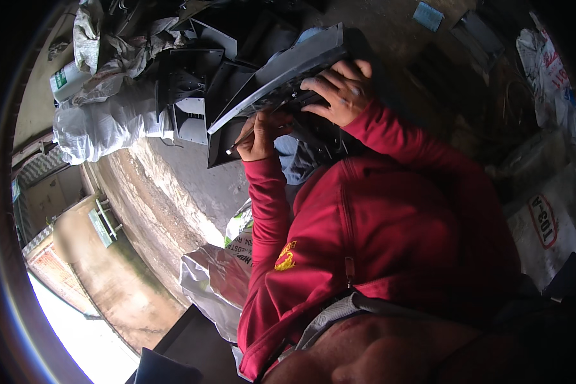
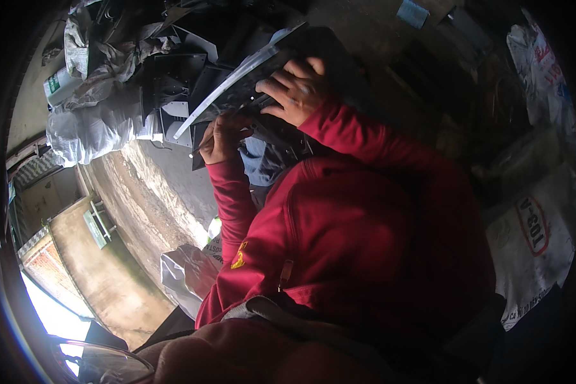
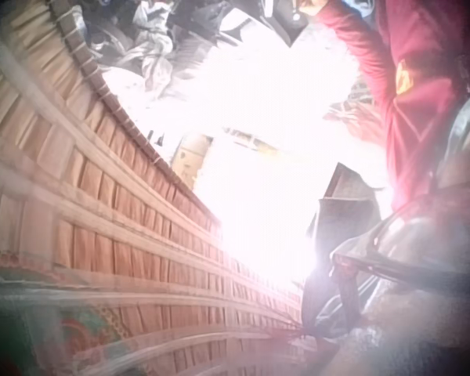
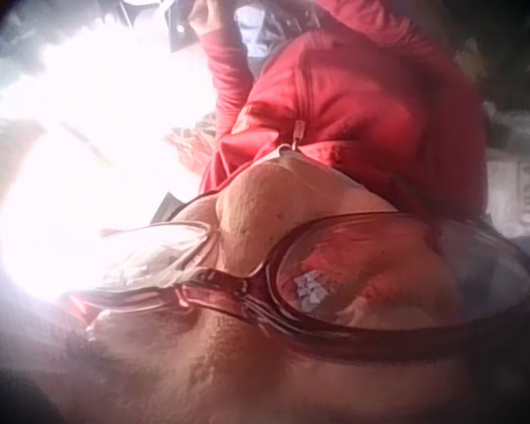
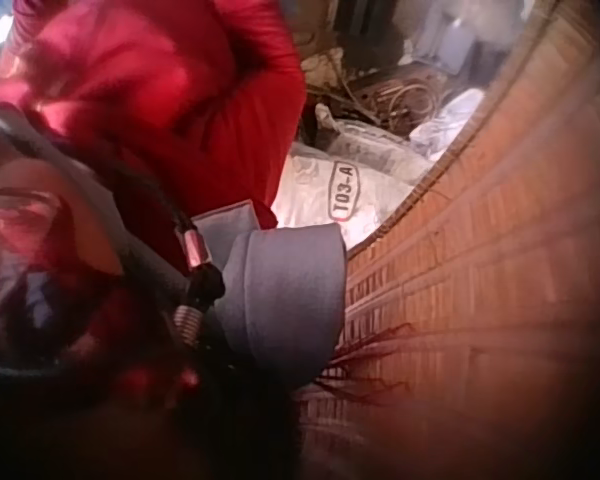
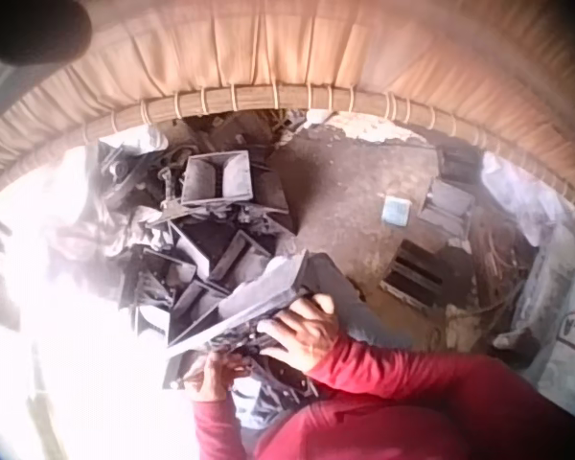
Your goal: The person assembles a metal electronic chassis using a wrench. They tighten bolts on the chassis, reposition the unit, and continue fastening components together.
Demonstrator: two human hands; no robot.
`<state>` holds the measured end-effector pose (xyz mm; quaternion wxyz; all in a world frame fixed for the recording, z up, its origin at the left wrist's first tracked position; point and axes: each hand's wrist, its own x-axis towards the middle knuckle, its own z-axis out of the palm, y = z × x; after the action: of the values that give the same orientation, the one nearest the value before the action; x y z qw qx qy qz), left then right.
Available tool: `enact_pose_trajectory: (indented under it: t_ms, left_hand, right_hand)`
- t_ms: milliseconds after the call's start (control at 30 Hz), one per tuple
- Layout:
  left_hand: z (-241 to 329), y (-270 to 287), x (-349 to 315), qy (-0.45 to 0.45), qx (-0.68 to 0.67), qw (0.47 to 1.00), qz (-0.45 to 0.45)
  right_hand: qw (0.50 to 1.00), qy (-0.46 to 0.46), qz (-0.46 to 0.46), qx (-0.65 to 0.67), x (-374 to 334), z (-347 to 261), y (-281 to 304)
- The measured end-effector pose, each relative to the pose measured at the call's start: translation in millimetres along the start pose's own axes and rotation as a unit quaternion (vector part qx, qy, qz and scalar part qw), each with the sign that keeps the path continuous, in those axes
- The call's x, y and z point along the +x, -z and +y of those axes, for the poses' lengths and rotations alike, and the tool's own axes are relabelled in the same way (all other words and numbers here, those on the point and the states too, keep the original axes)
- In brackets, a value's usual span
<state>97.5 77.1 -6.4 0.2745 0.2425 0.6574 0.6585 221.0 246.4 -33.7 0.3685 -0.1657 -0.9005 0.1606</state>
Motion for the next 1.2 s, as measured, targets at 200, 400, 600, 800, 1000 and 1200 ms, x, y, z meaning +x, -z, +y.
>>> enact_pose_trajectory:
  t_ms: [200, 400, 600, 800, 1000, 1200]
  left_hand:
    - [15, -12, 1, -0.018, 0.068, 0.997, 0.016]
    - [15, -25, 3, -0.170, 0.338, 0.926, 0.015]
    - [29, -45, 28, -0.302, 0.618, 0.725, -0.036]
    - [-8, 3, 9, 0.107, -0.091, 0.989, 0.053]
    - [28, -15, 0, -0.018, 0.030, 0.997, 0.072]
    - [24, -31, 5, -0.187, 0.330, 0.925, 0.011]
  right_hand:
    - [1.000, 0.003, 0.000, 0.002, 3, -2, 1]
    - [1.000, -0.007, -0.009, 0.008, 5, -3, 3]
    - [1.000, -0.012, -0.007, 0.000, 3, 0, 2]
    - [1.000, 0.010, -0.017, -0.008, 5, -2, -1]
    - [1.000, -0.003, -0.014, 0.006, 3, 0, 5]
    - [1.000, 0.006, -0.001, 0.008, 2, 0, -1]
